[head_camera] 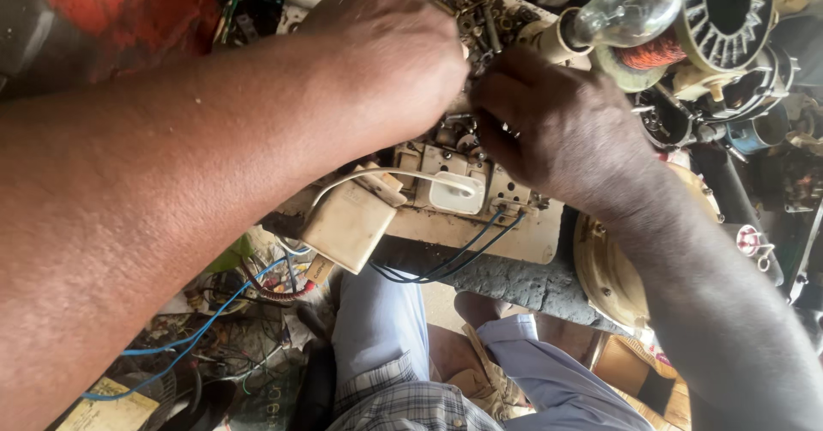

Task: The person is repairing a ceiling fan motor by connecting wires and tightening screws. They use a screwdriver to secure the connections and adjust the components.

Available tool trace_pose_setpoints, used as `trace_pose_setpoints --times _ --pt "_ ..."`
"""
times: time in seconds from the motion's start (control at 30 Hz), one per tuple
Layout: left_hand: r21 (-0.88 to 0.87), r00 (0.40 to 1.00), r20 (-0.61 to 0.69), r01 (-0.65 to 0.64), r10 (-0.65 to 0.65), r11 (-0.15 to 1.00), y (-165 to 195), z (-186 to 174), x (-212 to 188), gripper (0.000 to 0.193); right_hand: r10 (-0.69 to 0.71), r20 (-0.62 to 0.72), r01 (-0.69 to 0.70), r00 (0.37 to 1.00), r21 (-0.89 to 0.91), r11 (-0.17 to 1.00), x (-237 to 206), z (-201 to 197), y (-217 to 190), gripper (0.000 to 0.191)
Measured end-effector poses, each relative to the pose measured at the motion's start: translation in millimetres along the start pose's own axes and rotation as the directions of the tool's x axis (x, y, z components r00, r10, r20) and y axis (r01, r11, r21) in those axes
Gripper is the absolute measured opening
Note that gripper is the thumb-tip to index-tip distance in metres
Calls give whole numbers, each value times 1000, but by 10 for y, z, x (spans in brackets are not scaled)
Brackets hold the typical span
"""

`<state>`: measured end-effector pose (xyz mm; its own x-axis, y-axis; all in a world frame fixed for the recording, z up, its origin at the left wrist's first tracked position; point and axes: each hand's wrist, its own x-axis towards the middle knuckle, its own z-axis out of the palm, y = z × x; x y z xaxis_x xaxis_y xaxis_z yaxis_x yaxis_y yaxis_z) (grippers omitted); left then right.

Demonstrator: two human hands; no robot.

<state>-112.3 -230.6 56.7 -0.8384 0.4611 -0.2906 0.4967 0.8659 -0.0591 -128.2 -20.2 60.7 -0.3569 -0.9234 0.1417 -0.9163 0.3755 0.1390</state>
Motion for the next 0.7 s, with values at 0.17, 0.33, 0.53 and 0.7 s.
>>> trace_pose_setpoints --times 0.17,0.33,0.53,0.7 --pt "-32 991 -135 -16 12 999 3 -10 -70 8 90 -11 -88 996 129 988 -41 72 -42 15" --pt "-64 966 -258 -29 11 998 -36 -104 -37 10 170 -94 -141 981 255 957 -109 83 25 9" --pt "-615 902 -426 -232 -70 753 -101 -260 -78 28 441 -206 -269 874 551 790 -278 -40 71 12" --pt "-623 916 -399 -231 -49 747 -127 -262 -96 31 575 -178 -220 798 803 554 -326 -57 -51 14"
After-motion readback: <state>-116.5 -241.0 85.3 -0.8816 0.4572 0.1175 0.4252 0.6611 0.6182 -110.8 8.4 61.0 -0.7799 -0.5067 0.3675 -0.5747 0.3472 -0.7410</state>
